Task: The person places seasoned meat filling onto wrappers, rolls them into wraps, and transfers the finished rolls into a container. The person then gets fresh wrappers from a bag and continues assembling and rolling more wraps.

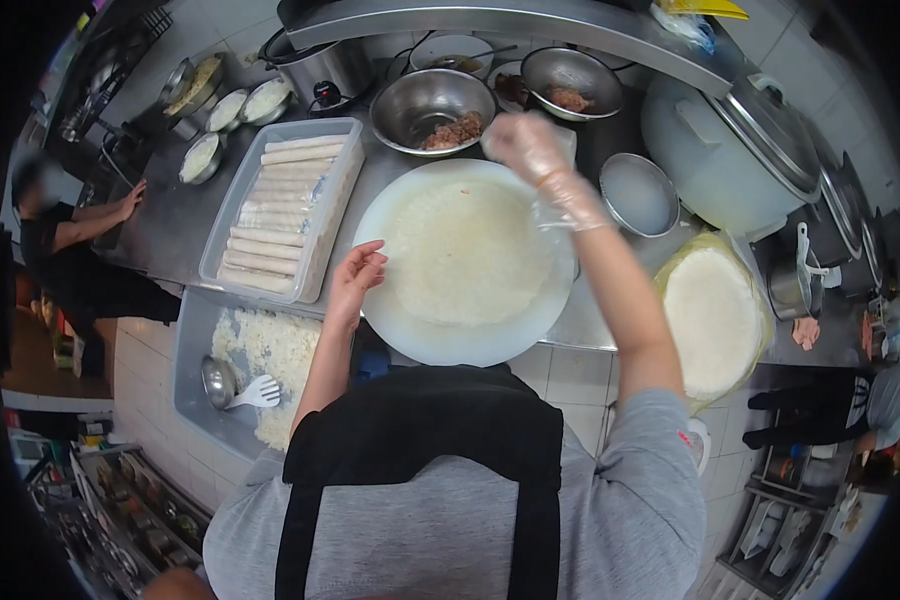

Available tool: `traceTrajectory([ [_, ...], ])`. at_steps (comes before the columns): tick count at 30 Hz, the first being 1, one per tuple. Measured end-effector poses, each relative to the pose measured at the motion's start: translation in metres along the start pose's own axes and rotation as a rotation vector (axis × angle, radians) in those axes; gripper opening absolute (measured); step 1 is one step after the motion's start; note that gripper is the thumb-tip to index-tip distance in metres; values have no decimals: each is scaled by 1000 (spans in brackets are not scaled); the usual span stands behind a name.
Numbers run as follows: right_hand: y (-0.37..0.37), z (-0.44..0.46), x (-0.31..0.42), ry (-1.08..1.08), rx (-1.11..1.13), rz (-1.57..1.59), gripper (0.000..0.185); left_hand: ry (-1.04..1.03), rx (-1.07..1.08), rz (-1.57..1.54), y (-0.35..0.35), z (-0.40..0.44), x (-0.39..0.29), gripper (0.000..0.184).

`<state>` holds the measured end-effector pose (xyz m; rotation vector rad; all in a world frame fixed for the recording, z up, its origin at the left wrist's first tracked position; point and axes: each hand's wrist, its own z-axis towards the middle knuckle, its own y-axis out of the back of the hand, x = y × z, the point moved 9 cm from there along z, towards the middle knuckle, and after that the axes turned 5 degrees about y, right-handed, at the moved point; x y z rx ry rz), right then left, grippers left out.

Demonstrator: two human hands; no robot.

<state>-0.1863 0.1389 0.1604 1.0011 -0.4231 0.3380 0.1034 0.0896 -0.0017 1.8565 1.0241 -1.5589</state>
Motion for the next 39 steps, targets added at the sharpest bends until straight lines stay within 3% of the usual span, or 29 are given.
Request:
traceTrajectory([
  [2, -79, -8, -31, 32, 134, -85, 12, -59, 80, 112, -11, 1, 3, 30],
  [4, -128, -19, -46, 74, 76, -262, 9, -121, 183, 268, -31, 0, 6, 30],
  [8, -145, -23, -41, 107, 74, -264, 7, -54, 154, 297, -28, 2, 29, 29],
  [10, -130, -16, -41, 140, 84, -311, 7, -52, 141, 279, -28, 0, 28, 29],
  [11, -111, -12, -49, 57, 4, -132, 6, -58, 153, 276, -27, 1, 29, 29],
  [13, -38, -3, -30, 98, -220, 19, 4, -70, 179, 266, -26, 4, 31, 29],
  [14, 13, -3, -6, 220, -363, -7, 4, -58, 195, 244, -29, 6, 28, 29],
  [16, 72, 9, 7, 269, -339, -462, 9, -34, 234, 206, -39, 12, 4, 29],
  [18, 94, 29, -29, 52, -141, -634, 16, -112, 277, 228, -61, 31, -34, 29],
  [21, 95, 45, -92, -214, 101, -594, 23, -269, 340, 170, -113, 80, -106, 37],
  [23, 67, 62, -143, -185, 300, -697, 26, -212, 284, -1, -154, 125, -139, 44],
  [25, 65, 67, -145, -226, 326, -625, 29, -141, 239, -14, -195, 162, -165, 61],
  [26, 67, 69, -131, -277, 249, -501, 32, -71, 223, -33, -210, 179, -166, 61],
  [28, 50, 77, -175, -360, 269, -503, 37, 66, 190, -68, -232, 209, -155, 62],
  [30, 51, 76, -172, -329, 97, -509, 41, 52, 192, -84, -242, 221, -152, 57],
  [32, 50, 67, -135, -637, 321, -349, 36, 60, 202, -94, -245, 214, -151, 54],
  [35, 31, 50, -116, -492, 455, -99, 32, -24, 155, -13, -242, 210, -153, 52],
  [38, 37, 43, -92, -33, 435, -360, 30, -70, 163, -2, -241, 213, -147, 52],
  [39, 39, 39, -87, -73, 570, -454, 33, -88, 170, -5, -241, 214, -145, 53],
])
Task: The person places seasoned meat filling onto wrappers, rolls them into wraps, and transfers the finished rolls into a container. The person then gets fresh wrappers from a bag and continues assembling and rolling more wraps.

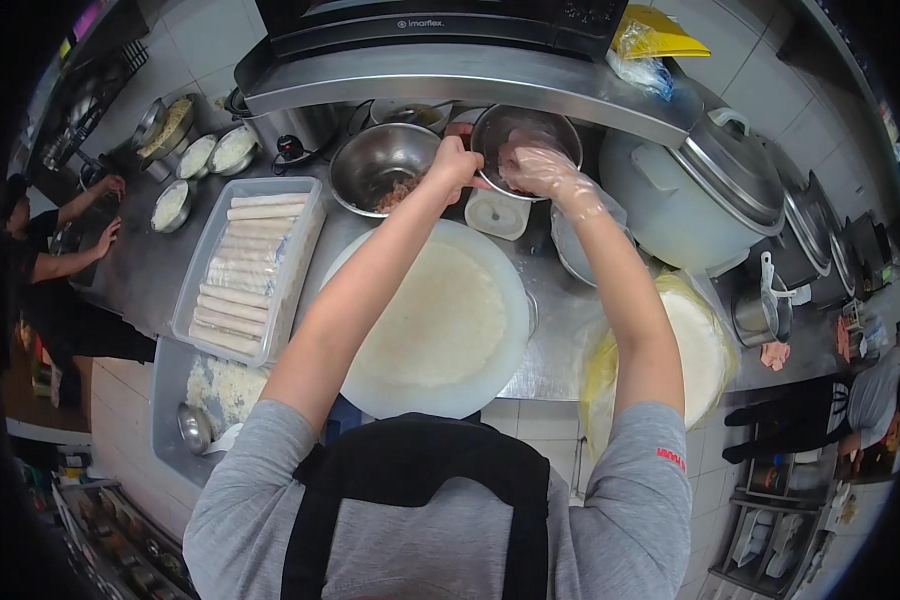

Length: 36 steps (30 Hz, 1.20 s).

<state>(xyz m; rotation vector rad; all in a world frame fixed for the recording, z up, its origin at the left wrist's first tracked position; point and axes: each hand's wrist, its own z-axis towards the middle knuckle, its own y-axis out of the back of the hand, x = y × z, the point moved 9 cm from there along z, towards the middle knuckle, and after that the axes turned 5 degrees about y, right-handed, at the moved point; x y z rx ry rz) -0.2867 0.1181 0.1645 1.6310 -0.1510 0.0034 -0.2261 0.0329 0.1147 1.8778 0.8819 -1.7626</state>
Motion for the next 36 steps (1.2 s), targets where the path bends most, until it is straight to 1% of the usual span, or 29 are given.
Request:
traceTrajectory([
  [3, 8, -22, 6, -100, 1, 105, 37, -132, -53, 90, 2, -8, -12, 49],
  [6, 2, -22, 10, 59, -264, 150, 43, -107, -56, 28, 2, -6, -10, 49],
  [9, -10, -21, 1, -68, -133, 170, 43, -34, -61, 36, 0, -2, -5, 50],
  [10, -11, -22, -6, -66, -171, 435, 39, -22, -59, 31, -1, -2, -4, 51],
  [13, -12, -20, -15, -38, -283, 1236, 27, -103, 7, 61, -6, -6, -15, 51],
  [14, -14, -30, -25, -124, -285, 1470, 20, -81, 8, 45, -5, -7, -14, 52],
  [17, -3, -50, -34, 86, -448, 2061, 22, 2, 16, -33, -10, -12, -14, 53],
  [20, -3, -75, -26, 175, -514, 2293, 23, 105, 42, -106, -10, 9, -3, 58],
  [21, -6, -81, -17, 199, -521, 2378, 23, 112, 101, -101, -12, 16, -3, 59],
  [22, -12, -89, -1, 195, -464, 2410, 28, 126, 153, -101, -12, 18, -3, 60],
  [23, -20, -96, 17, 155, -436, 2340, 31, 142, 201, -102, -11, 18, 1, 61],
  [25, -36, -104, 52, 105, -381, 2194, 36, 174, 107, -87, 6, 8, -3, 64],
  [26, -52, -106, 67, 55, -331, 2025, 42, 129, 86, -25, 18, 3, -9, 68],
  [27, -75, -100, 72, 23, -284, 1777, 43, 74, 89, 48, 30, -22, -25, 64],
  [29, -125, -89, 83, -18, -195, 1278, 44, -40, 70, 135, 62, -55, -32, 60],
  [31, -144, -82, 134, -101, 68, 1215, 47, -149, 94, 108, 94, -98, -22, 47],
  [32, -154, -83, 154, -137, 195, 1175, 48, -232, 44, 127, 113, -116, -6, 37],
  [33, -151, -82, 163, -38, 174, 977, 49, -322, -5, 149, 131, -136, 16, 28],
  [34, -151, -81, 173, 59, 146, 778, 50, -297, -57, 298, 145, -163, 40, 25],
  [35, -152, -78, 183, 153, 112, 576, 51, -162, -66, 390, 157, -186, 78, 27],
  [36, -161, -75, 173, 159, -24, 647, 52, -218, -97, 624, 161, -214, 96, 32],
])
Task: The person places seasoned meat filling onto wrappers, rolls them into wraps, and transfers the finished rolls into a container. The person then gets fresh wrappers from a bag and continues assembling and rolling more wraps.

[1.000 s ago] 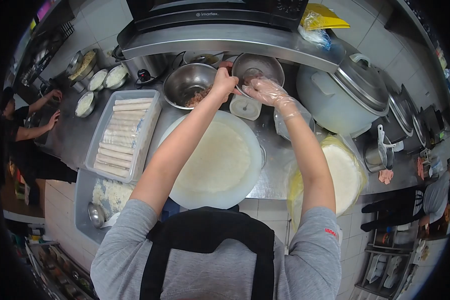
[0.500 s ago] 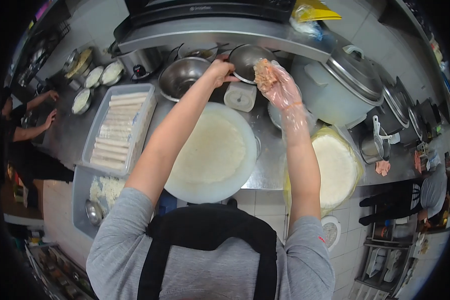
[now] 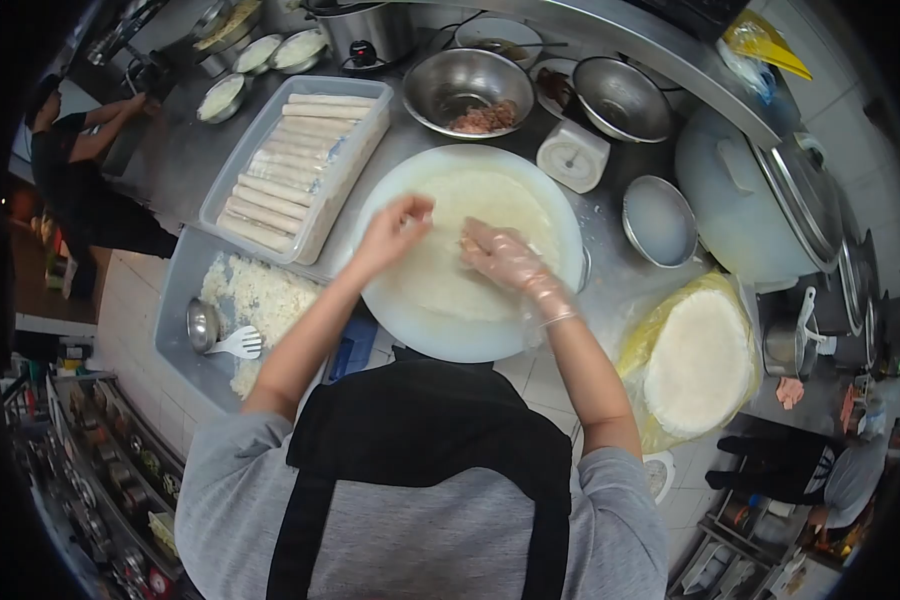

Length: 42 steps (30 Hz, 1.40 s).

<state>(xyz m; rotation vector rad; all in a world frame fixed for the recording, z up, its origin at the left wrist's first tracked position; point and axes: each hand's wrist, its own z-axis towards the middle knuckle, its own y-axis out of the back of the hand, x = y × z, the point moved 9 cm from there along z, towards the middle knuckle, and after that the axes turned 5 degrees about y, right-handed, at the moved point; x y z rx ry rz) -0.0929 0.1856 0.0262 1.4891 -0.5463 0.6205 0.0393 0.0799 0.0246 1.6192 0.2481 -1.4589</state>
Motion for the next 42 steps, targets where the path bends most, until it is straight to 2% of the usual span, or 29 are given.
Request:
traceTrajectory([
  [1, 10, 1, -9, -7, -43, 35, 50, -51, -20, 230, -5, -28, 4, 37],
  [4, 38, 15, -21, -68, -121, 139, 45, -60, -143, 522, -8, -73, -3, 49],
  [6, 48, 21, -18, -158, -120, 200, 42, -34, -159, 558, -9, -78, 1, 55],
  [9, 5, 35, -18, 142, -190, -67, 29, -36, -168, 579, -7, -82, 5, 60],
  [12, -17, 9, 26, 335, -353, -256, 18, -49, -193, 593, -5, -84, 7, 61],
  [15, -32, -3, 32, 321, -213, -359, 15, -62, -226, 602, -4, -86, 6, 62],
  [18, -37, 8, 5, 225, -121, -370, 27, -69, -231, 597, -4, -87, 7, 61],
  [21, -18, 10, 7, 257, -181, 153, 45, -74, -239, 589, -5, -87, 6, 60],
  [23, 2, -2, 20, 295, -241, -112, 53, -72, -252, 594, -3, -87, 6, 58],
  [27, 4, -22, 12, 181, -98, -339, 62, -74, -278, 573, -2, -87, 3, 56],
  [30, -12, -16, -8, 138, -73, -311, 68, -74, -285, 563, -1, -88, 1, 55],
  [33, -28, -11, -29, 198, -74, -368, 73, -72, -287, 578, -1, -89, 0, 54],
  [36, -3, -16, 4, 210, -45, -318, 74, -71, -283, 596, -3, -87, -1, 53],
  [39, 9, -5, 7, 220, -82, -254, 76, -74, -292, 597, -2, -89, -2, 53],
  [42, -14, 6, 13, 307, -14, -202, 65, -81, -299, 611, -2, -90, -2, 53],
])
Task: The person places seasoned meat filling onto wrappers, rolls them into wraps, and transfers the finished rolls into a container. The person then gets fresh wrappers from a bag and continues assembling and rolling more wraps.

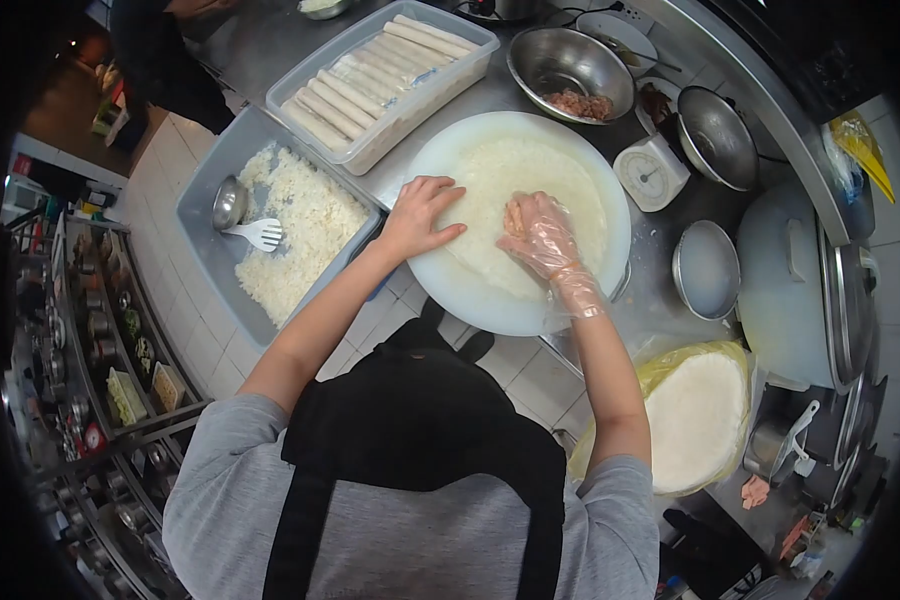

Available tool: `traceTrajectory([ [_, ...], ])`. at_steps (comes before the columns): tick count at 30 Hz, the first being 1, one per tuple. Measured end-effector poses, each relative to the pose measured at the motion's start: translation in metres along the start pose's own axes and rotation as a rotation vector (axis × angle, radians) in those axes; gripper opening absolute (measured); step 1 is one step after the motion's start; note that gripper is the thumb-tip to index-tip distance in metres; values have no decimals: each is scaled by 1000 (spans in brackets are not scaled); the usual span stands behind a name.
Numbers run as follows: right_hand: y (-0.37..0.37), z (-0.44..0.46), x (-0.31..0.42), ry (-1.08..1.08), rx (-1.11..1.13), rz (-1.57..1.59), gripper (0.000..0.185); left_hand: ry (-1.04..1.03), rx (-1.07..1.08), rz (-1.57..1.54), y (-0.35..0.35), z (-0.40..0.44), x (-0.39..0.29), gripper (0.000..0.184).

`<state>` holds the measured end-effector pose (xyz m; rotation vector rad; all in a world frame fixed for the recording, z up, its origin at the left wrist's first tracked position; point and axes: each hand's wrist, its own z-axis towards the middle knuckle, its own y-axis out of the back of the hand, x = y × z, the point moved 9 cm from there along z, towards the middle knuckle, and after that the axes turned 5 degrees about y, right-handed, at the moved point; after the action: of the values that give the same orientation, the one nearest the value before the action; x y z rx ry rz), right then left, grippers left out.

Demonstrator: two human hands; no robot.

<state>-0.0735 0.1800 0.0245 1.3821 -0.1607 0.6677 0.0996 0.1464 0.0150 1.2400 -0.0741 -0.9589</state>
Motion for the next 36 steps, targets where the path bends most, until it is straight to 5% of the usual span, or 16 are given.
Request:
traceTrajectory([
  [4, -31, 10, -10, 36, 70, -67, 52, -10, -7, 4, -1, 0, 0, 54],
  [10, 4, 5, 11, 52, -223, -34, 46, -6, -1, -19, -2, -1, 2, 53],
  [19, -25, 21, 17, 32, -58, -261, 43, -31, -31, -37, -2, -2, 3, 54],
  [22, -31, 23, 16, -81, 140, -311, 50, -28, -32, -19, -2, -2, 2, 54],
  [25, -4, 8, 36, -70, -49, -285, 64, -24, -27, -33, -3, -2, 4, 55],
  [28, 5, -13, 32, -52, 8, -202, 76, -26, -23, -25, -2, -3, 4, 55],
  [36, -42, -13, 47, 45, 130, -370, 70, -40, -18, -37, -4, -3, 4, 55],
])
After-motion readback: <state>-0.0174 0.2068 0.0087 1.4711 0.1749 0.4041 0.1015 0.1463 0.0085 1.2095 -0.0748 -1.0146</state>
